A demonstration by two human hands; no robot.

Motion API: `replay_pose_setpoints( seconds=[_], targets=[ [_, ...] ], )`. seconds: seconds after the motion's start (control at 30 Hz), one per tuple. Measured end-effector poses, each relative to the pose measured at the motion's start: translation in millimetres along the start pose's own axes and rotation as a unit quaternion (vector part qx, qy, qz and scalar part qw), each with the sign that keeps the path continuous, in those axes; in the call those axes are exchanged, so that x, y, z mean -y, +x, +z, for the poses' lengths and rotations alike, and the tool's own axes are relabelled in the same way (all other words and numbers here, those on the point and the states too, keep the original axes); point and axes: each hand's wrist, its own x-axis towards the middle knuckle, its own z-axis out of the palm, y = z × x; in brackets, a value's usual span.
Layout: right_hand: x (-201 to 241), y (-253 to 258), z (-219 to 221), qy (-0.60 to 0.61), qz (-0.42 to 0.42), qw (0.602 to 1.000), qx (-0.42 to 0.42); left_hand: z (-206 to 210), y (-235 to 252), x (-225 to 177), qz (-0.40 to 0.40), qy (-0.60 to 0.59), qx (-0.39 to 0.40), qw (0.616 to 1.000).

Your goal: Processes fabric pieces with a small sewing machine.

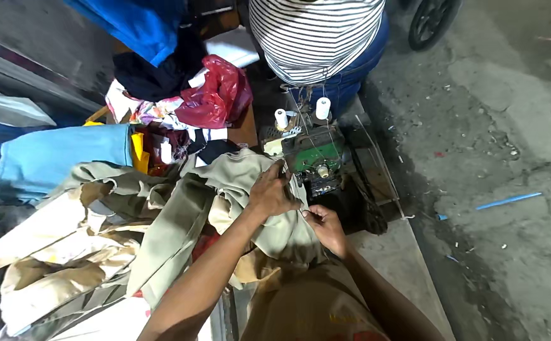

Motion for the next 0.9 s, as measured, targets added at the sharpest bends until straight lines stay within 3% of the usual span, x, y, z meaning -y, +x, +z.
replay_pose_setpoints(
  seconds=[0.33, 0.67, 0.9],
  targets=[
    [-8.1, -1.4, -0.7, -0.008, -0.024, 0.999, -0.020, -16.1, 6.1, -5.8, -0.049, 0.042, 0.043, 0.997],
    [5.0, 2.7, -7.3, -0.040, 0.013, 0.999, 0.028, -14.7, 19.0, 8.9, -0.046, 0.022, 0.018, 0.999],
    [5.6, 7.5, -6.3, -0.040, 0.021, 0.999, 0.018, -22.3, 29.1, 14.6, -0.027, 0.032, -0.001, 0.999]
  ],
)
